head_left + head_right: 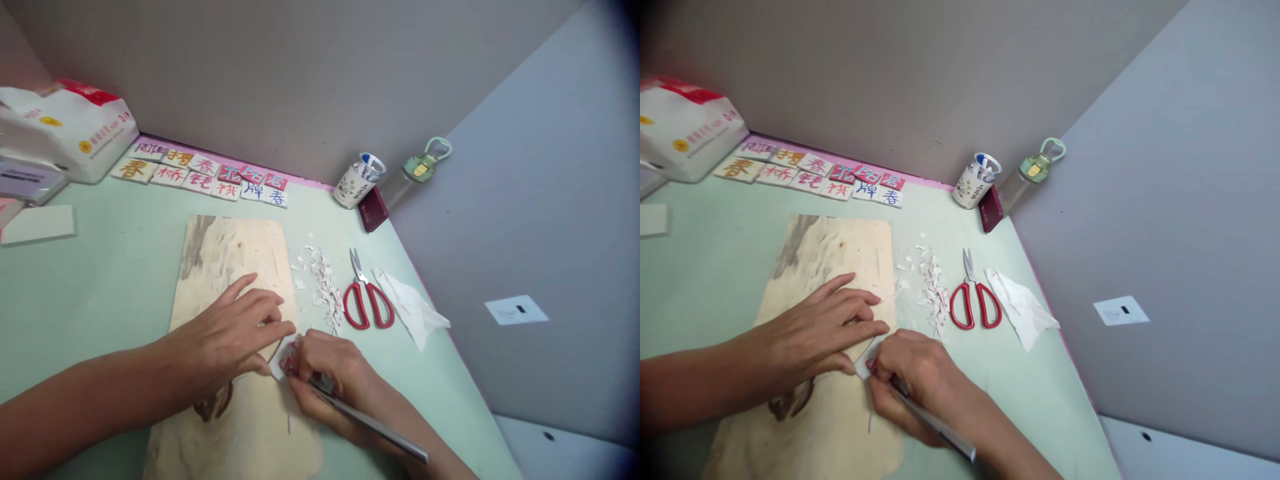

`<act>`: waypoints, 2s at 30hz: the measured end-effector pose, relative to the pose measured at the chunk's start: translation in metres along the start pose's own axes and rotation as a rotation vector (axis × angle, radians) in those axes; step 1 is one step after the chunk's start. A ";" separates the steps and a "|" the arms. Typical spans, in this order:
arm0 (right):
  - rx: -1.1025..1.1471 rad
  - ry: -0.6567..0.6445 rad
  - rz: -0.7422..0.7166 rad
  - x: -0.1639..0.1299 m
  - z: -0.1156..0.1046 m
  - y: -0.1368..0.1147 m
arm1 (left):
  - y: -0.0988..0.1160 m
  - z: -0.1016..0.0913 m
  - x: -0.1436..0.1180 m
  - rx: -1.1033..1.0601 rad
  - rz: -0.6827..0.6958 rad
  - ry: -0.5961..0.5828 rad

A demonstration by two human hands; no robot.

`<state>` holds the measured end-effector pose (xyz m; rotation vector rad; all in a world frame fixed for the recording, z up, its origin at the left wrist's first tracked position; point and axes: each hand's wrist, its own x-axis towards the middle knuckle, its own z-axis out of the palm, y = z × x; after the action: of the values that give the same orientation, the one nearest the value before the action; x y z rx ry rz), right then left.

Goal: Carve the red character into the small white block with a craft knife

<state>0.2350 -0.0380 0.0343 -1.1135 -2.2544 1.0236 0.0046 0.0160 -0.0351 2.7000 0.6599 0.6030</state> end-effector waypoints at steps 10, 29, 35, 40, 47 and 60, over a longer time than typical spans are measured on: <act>0.058 -0.040 0.037 0.000 -0.005 0.000 | 0.000 -0.003 -0.001 -0.030 0.018 0.019; 0.216 0.046 0.214 -0.003 0.002 0.006 | 0.001 -0.003 -0.001 -0.133 -0.031 0.048; 0.263 0.144 0.318 -0.004 0.014 0.010 | 0.011 -0.007 -0.005 -0.199 -0.126 0.067; 0.246 0.133 0.292 -0.005 0.013 0.007 | 0.021 -0.001 -0.009 -0.190 -0.135 0.136; 0.191 0.094 0.221 -0.003 0.007 0.001 | 0.018 0.004 -0.003 -0.185 -0.147 0.129; 0.150 0.008 0.172 -0.004 0.000 0.005 | 0.015 0.004 -0.001 -0.134 -0.127 0.134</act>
<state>0.2398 -0.0389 0.0304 -1.2599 -2.0649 1.2322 0.0107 0.0020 -0.0336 2.4889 0.7888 0.7717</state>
